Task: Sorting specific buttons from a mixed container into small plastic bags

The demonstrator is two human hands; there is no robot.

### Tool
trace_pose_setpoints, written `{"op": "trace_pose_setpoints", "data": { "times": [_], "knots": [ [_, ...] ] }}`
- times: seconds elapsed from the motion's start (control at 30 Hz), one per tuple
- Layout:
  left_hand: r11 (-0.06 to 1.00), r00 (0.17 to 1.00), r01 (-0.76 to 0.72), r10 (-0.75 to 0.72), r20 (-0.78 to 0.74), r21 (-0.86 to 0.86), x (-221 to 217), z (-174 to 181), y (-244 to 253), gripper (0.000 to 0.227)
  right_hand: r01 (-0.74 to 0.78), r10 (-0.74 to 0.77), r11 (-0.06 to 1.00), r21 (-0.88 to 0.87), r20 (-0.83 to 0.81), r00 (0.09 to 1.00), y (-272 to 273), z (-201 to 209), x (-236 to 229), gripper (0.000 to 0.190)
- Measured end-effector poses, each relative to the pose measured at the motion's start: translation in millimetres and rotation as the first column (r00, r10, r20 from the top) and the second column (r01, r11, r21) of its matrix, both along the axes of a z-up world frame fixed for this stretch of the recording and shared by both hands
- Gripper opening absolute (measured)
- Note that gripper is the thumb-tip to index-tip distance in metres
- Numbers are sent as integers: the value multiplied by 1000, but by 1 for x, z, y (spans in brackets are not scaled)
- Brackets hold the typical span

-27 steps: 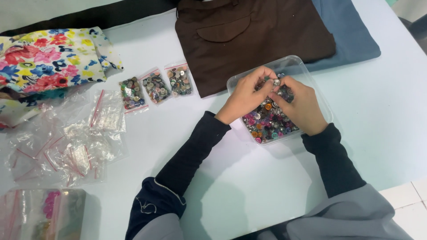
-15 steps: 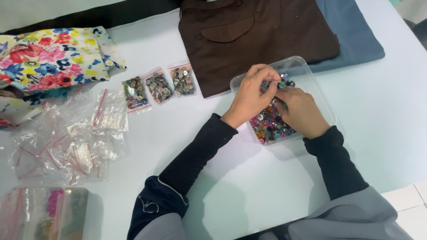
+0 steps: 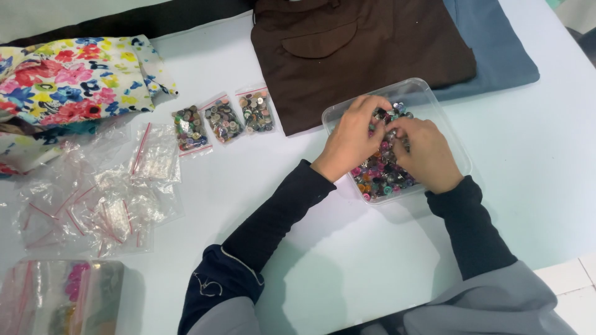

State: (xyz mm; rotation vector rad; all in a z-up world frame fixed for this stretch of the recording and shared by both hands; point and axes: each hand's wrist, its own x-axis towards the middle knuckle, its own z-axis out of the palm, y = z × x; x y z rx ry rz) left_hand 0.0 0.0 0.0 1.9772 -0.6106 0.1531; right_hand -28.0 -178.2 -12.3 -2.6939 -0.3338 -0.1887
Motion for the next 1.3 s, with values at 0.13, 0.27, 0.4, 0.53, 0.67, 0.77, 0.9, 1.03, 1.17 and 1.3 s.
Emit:
{"op": "trace_pose_setpoints", "data": {
  "times": [0.13, 0.27, 0.4, 0.53, 0.67, 0.77, 0.9, 1.03, 1.17, 1.3],
  "knots": [
    [920, 996, -46, 13, 86, 390, 12, -33, -9, 29, 54, -55, 994, 93, 9, 998, -8, 0, 3, 27],
    [829, 988, -99, 16, 153, 551, 4, -32, -11, 20, 91, -88, 958, 271, -22, 996, 0, 15, -5, 36],
    [785, 966, -160, -1, 260, 599, -3, -25, -13, 12, 76, -56, 932, 355, -65, 996, -3, 15, -4, 40],
    [805, 958, -185, 19, 287, 563, -2, -23, -12, 12, 75, -63, 932, 356, -47, 997, -5, 12, -3, 37],
    [888, 980, -146, 68, 189, 436, -2, -18, -11, 21, 78, -30, 887, 456, -112, 993, -2, 16, -4, 37],
    [919, 985, -141, 91, 149, 368, -9, -3, -7, 32, 61, 15, 839, 541, -135, 991, 0, 17, -4, 37],
    [986, 991, -73, 55, 120, 147, -9, 2, -4, 35, 32, 46, 795, 606, -113, 993, 2, 21, -5, 36],
    [997, 997, 56, -58, 42, 57, -19, 23, 3, 18, -9, 46, 783, 622, -44, 998, 3, 23, -6, 36],
    [996, 996, 79, -77, 35, -42, -10, 11, 2, 18, -37, 37, 797, 603, 12, 999, 2, 28, -6, 30],
    [988, 992, -40, 57, 109, -151, -1, -10, -3, 18, -45, 36, 934, 354, 32, 999, -3, 8, -1, 25]
  ]
}}
